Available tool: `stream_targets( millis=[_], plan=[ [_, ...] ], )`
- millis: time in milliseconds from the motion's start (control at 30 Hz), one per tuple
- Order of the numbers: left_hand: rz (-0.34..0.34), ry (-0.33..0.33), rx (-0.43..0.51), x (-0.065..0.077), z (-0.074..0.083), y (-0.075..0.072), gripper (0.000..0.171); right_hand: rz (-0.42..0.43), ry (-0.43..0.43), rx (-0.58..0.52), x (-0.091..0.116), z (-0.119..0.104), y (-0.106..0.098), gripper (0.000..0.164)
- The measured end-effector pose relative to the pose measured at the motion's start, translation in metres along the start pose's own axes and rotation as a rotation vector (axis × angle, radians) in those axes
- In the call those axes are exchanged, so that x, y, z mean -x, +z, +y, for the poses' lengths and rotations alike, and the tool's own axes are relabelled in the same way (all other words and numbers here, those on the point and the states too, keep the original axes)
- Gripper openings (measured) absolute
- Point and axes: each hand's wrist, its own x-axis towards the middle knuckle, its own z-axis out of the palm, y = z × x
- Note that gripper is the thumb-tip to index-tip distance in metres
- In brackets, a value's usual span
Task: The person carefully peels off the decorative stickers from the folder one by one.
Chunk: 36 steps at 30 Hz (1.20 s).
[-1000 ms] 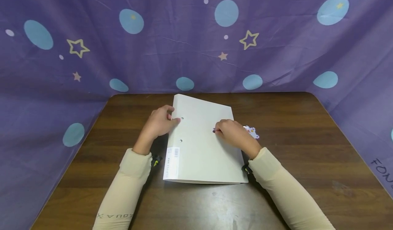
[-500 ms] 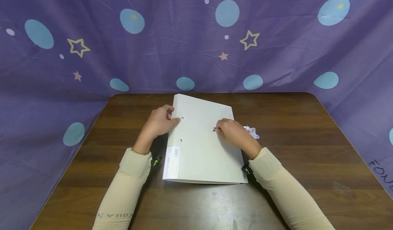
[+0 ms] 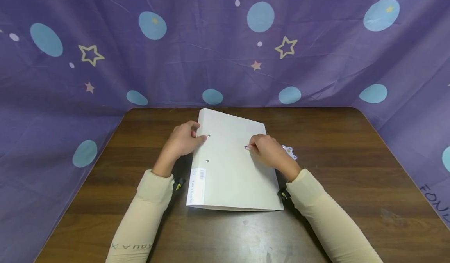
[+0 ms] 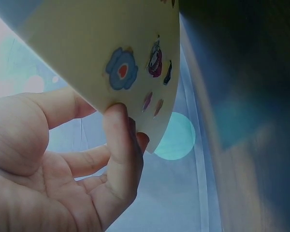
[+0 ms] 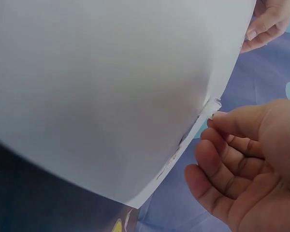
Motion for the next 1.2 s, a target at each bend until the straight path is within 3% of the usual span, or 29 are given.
stream_targets(
  millis=[233,633,967,1200],
  plan=[
    [0.0,0.007,-0.004,-0.001,0.0,0.001,0.057,0.047,-0.036,-0.023,0.0,0.005,0.0,0.008],
    [-0.003,0.004,-0.006,0.0,-0.001,0.001,0.057,0.078,0.03,-0.047,0.003,0.009,-0.015,0.009],
    [-0.014,-0.01,0.012,0.001,-0.001,0.0,0.057,0.048,0.139,0.145,0.009,0.033,-0.035,0.007],
    [-0.013,-0.008,0.008,0.002,0.001,-0.001,0.057,-0.081,0.28,0.281,0.011,0.047,-0.04,0.014]
  ],
)
